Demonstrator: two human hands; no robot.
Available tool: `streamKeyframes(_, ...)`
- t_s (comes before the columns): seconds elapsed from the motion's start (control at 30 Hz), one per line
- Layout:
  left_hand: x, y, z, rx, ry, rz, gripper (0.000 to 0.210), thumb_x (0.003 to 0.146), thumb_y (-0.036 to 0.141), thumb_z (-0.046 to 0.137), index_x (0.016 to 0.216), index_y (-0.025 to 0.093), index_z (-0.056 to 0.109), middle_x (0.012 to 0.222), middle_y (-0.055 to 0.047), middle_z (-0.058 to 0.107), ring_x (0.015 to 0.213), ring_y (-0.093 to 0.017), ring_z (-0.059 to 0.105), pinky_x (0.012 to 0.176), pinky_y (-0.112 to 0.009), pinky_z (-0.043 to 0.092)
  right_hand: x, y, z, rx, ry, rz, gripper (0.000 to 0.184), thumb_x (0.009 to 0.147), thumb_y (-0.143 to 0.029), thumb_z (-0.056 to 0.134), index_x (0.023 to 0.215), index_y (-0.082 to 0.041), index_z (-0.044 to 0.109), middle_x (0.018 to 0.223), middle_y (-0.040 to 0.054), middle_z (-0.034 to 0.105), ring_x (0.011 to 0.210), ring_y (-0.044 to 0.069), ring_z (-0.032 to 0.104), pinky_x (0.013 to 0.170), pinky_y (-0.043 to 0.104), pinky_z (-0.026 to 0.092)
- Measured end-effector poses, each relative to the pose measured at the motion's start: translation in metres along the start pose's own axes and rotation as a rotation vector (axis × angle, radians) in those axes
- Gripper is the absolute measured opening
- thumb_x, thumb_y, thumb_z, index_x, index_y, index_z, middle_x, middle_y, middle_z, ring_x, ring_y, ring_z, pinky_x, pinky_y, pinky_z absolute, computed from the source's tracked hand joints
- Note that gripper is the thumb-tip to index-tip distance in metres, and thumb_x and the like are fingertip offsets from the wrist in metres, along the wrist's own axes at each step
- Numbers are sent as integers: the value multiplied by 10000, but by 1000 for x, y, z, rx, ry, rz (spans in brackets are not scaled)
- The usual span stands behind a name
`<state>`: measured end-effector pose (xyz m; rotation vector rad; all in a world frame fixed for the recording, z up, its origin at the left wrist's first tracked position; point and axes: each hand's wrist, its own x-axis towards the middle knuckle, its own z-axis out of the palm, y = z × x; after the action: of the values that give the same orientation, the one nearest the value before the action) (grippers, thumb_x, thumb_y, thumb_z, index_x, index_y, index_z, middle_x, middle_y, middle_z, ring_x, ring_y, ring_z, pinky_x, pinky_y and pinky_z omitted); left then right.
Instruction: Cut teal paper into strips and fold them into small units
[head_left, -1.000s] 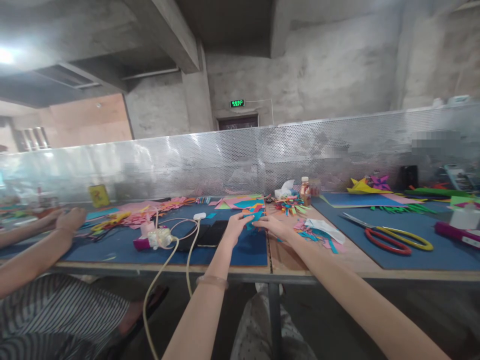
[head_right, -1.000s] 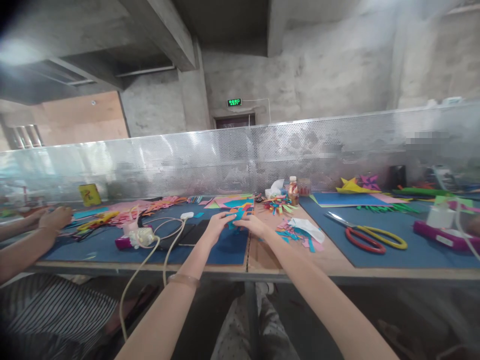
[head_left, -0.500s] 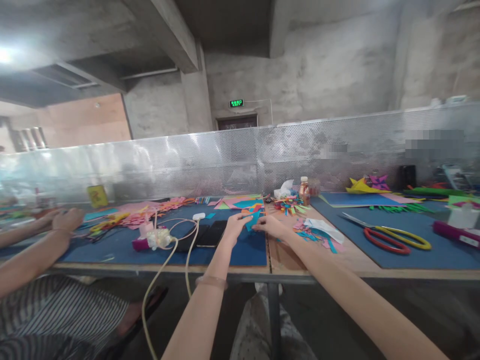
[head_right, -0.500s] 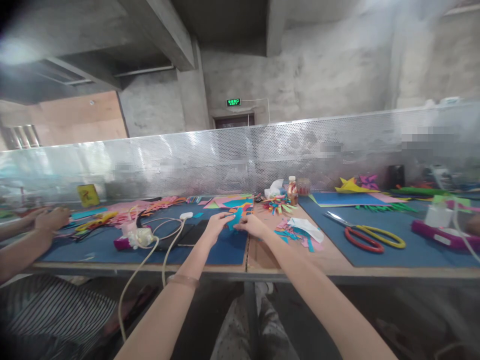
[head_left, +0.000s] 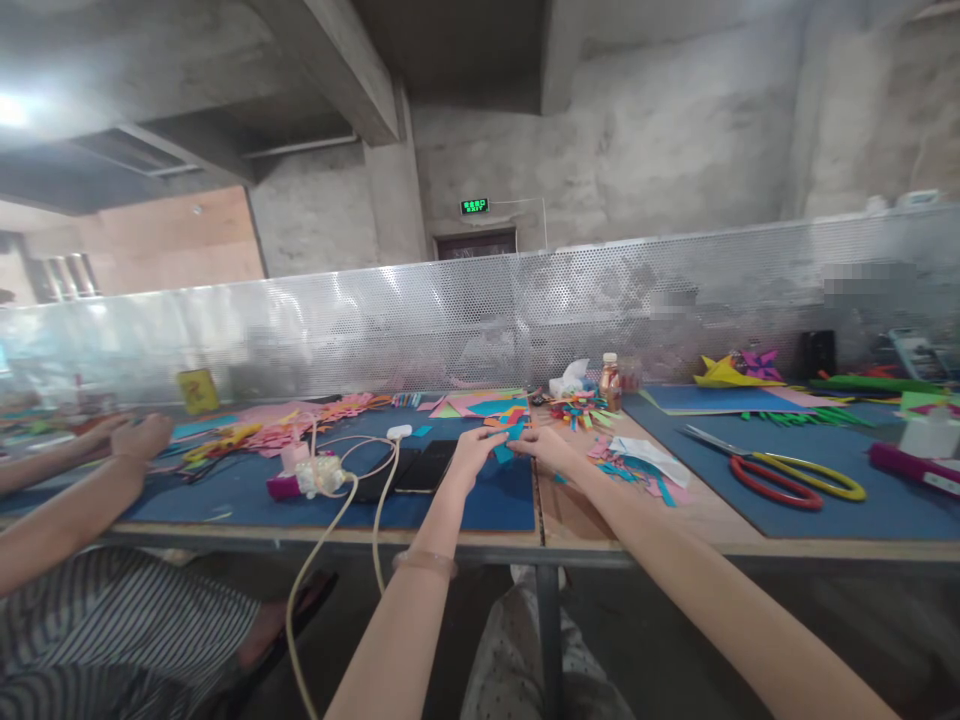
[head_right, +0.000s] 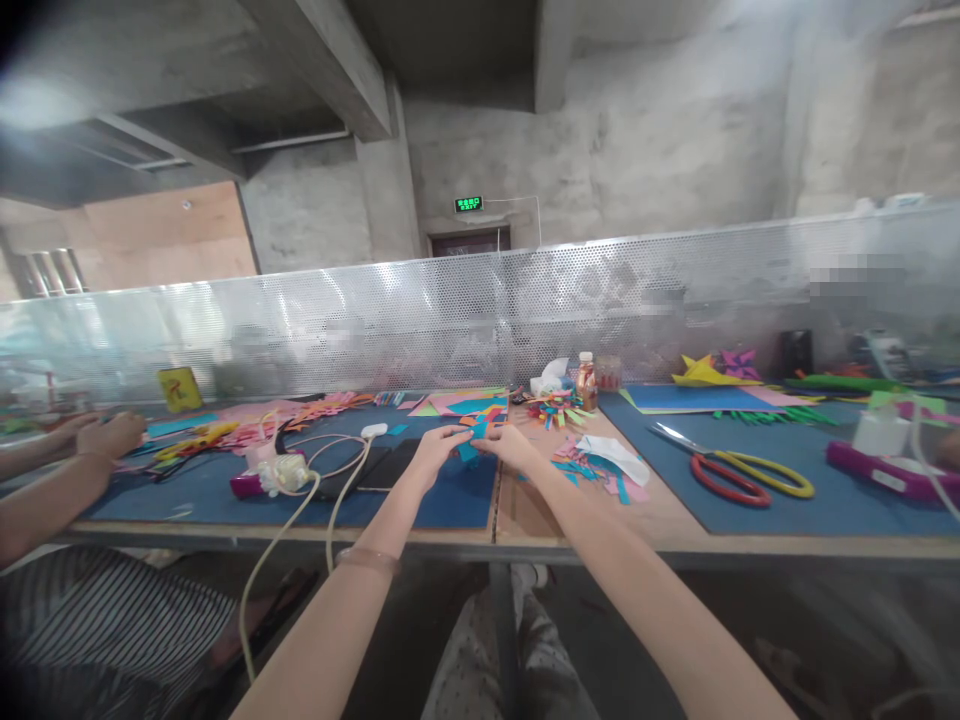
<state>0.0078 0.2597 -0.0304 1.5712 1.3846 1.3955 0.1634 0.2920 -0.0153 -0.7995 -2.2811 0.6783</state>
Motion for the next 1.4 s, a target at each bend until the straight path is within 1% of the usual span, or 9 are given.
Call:
streamKeyframes(0.2, -2, 1, 0, 20, -6, 10, 263, 806, 283, 481, 1017, 130, 516, 1015, -67, 546, 858, -175, 548, 721, -363, 462, 0, -2, -1, -1, 46, 17, 227, 823, -309, 484, 806, -99, 566, 784, 3, 581, 694, 126, 564, 629, 283, 470)
streamKeyframes(0.73, -3, 1, -1, 63, -6, 7, 258, 805, 281, 482, 1011, 130, 520, 1016, -64, 546, 858, -176, 547, 720, -361, 463, 4, 7, -2, -35, 115, 41, 243, 825, -322, 479, 787, -99, 566, 738, -7, 577, 648, 113, 559, 593, 264, 466)
streamKeyframes(1.0, -5, 3, 0, 60, -7, -3, 252, 806, 281, 481, 1003, 129, 523, 996, -61, 553, 837, -169, 553, 707, -351, 468, 7, 11, -4, -60, 153, 87, 242, 826, -325, 475, 824, -100, 564, 769, -2, 575, 663, 120, 560, 597, 268, 468)
streamKeyframes(1.4, -7, 5, 1, 74, 11, 1, 241, 806, 280, 482, 985, 126, 530, 972, -57, 561, 812, -160, 558, 688, -337, 473, 5, 3, -6, -53, 238, 97, 242, 826, -323, 476, 831, -99, 567, 781, -1, 581, 673, 125, 565, 605, 272, 472)
